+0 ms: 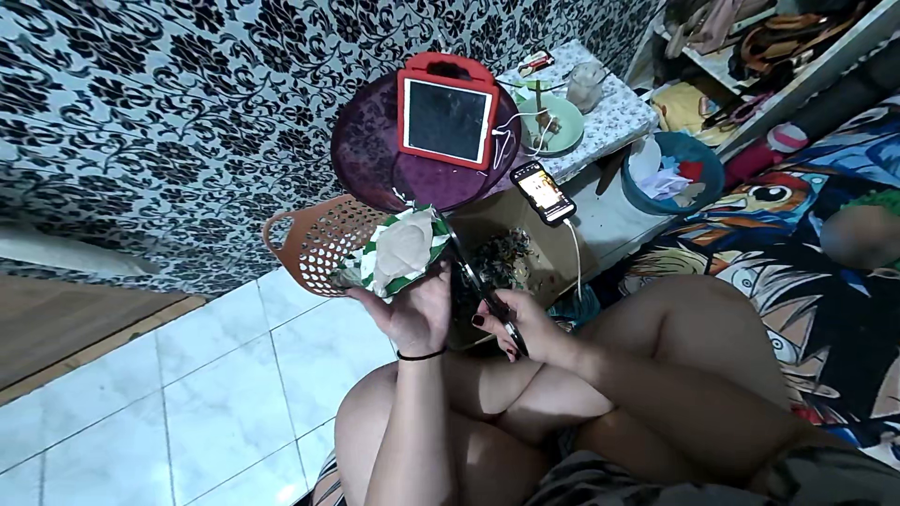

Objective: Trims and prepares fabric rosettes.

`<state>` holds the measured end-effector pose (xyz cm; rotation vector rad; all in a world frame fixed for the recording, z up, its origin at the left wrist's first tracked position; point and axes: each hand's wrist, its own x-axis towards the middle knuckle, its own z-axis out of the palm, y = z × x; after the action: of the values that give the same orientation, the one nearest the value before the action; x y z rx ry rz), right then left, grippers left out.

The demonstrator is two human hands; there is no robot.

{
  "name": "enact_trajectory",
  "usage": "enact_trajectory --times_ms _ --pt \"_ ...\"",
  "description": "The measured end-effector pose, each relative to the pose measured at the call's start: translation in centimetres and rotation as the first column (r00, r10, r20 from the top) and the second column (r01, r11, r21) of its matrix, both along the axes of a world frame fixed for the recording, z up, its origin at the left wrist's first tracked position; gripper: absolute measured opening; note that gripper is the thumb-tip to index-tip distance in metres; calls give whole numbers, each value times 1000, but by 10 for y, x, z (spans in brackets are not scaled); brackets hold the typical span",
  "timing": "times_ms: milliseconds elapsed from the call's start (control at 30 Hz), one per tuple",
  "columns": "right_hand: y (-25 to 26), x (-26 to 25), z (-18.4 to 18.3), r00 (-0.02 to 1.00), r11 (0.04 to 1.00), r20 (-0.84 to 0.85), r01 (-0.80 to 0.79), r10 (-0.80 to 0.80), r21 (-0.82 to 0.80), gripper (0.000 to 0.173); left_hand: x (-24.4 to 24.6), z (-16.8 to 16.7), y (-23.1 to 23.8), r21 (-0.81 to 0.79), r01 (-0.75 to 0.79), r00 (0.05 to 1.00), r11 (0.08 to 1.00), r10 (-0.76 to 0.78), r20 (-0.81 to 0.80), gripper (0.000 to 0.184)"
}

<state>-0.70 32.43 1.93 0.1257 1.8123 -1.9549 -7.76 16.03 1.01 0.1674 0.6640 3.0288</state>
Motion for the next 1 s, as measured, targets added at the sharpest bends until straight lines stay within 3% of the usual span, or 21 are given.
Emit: enact_trajectory --times_ms 167,333,633,1000 --pt "-1 4 -4 996 995 -77 -38 45 96 30 9 -1 19 -223 -126 980 967 157 125 40" --pt "-1 4 -3 992 990 -93 -75 87 122 33 13 8 28 -385 -202 911 901 317 263 23" --pt "0 7 -17 949 983 -275 -174 151 -60 69 28 12 42 -617 -395 848 680 528 40 17" --pt "1 5 -13 973 993 -213 -107 93 -53 46 32 14 42 -663 -398 849 634 528 -4 15"
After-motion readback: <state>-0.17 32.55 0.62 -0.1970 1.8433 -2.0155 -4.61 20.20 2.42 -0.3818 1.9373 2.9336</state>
